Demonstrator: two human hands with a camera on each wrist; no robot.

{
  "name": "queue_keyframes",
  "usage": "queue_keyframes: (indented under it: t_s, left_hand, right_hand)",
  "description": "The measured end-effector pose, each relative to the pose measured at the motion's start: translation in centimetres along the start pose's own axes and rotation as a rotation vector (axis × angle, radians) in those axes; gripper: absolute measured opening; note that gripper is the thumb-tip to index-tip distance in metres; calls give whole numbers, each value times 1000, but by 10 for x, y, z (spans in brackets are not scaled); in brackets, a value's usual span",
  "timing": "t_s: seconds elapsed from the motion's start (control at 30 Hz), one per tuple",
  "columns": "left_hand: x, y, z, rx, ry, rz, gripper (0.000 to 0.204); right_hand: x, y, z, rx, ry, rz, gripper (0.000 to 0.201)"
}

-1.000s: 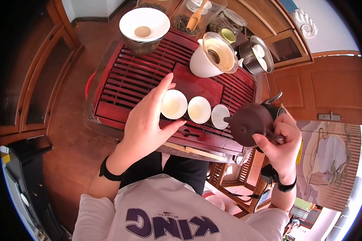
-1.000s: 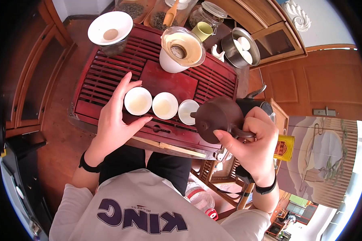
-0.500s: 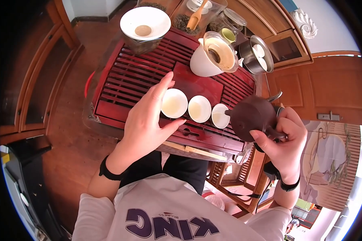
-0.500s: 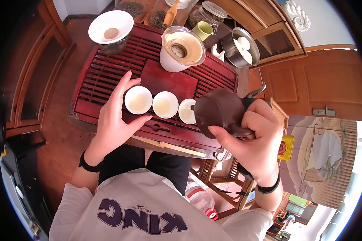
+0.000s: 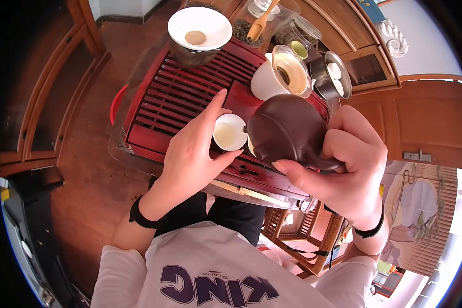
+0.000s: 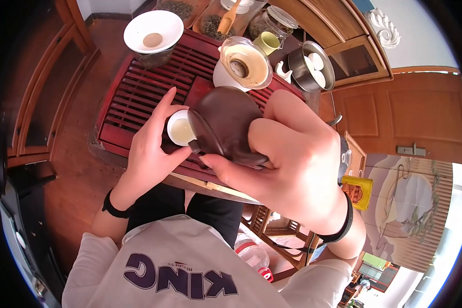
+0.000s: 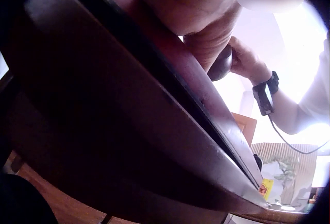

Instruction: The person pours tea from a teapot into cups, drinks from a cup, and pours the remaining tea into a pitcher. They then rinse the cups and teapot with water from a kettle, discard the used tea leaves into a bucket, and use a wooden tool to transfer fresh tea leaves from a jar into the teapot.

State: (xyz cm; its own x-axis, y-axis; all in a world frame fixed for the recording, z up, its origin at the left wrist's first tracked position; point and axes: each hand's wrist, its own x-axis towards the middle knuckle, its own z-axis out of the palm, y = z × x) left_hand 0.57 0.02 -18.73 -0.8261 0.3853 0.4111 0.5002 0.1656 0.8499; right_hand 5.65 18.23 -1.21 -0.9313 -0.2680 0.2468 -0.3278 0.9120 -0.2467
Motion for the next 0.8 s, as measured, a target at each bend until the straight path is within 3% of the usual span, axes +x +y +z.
queue_keyframes:
  t_s: [0.13, 0.37, 0.63, 0.8]
  left_hand:
    - [0, -1, 0, 28, 2, 11, 92]
    - [0, -5, 1, 19, 22, 57, 84]
    - [0, -7, -1, 29, 19, 65, 62]
    - [0, -6, 0, 21, 4, 49, 60]
  right_hand:
    - [7, -4, 4, 6, 20, -77, 59]
    - [1, -4, 3, 8, 45, -58, 59]
    - [-15, 5, -4, -9, 51, 100, 61]
    - [-25, 9, -4, -17, 42, 236, 61]
